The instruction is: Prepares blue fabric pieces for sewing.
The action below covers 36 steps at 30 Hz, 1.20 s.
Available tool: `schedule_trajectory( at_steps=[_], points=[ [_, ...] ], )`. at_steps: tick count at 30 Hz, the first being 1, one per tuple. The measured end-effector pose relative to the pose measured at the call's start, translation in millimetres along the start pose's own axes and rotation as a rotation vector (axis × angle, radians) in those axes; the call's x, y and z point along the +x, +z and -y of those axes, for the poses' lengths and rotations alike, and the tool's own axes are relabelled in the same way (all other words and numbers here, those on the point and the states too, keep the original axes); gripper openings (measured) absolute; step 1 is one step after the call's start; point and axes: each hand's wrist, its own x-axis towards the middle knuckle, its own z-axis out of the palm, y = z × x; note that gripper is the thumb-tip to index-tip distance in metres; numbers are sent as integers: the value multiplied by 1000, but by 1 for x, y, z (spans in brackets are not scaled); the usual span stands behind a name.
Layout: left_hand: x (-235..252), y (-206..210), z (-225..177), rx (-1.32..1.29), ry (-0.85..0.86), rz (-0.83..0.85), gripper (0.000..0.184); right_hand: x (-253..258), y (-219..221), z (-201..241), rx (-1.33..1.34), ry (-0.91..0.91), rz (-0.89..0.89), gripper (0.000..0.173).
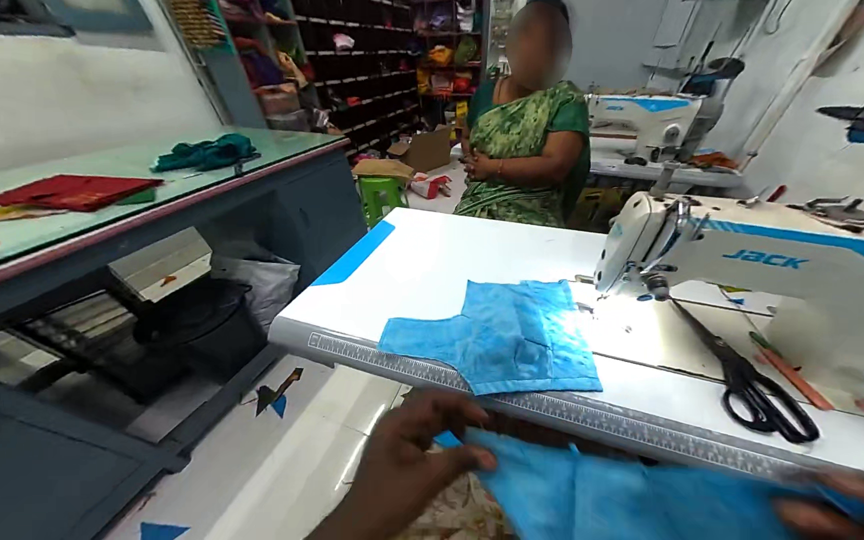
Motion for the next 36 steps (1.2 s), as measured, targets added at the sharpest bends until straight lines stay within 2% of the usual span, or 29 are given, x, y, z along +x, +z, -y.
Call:
schedule_trajectory(
  at_steps=[3, 5, 7, 11, 16, 21, 30, 36],
  points=[
    [5, -5, 13, 78, -284, -174, 41, -2, 41, -47, 32, 411, -80, 27],
    [7, 1, 35, 175, -480, -175, 43, -9, 57, -87, -27, 610, -43, 36],
    [3, 9, 61, 207, -617, -173, 41, -18, 66, -120, -72, 725, -9, 36],
    [-8, 23, 93, 154, -700, -257, 34, -28, 72, -143, -122, 746, -34, 32],
    [-6, 28, 97, 111, -677, -319, 29, -29, 75, -149, -164, 625, -38, 25],
    [-6, 29, 108, 67, -682, -346, 29, -29, 77, -156, -242, 594, -7, 23],
    [-7, 30, 112, 52, -658, -395, 31, -23, 83, -148, -248, 718, -91, 32],
    [-7, 30, 113, 41, -645, -402, 28, -16, 81, -146, -267, 800, -69, 37]
  ],
)
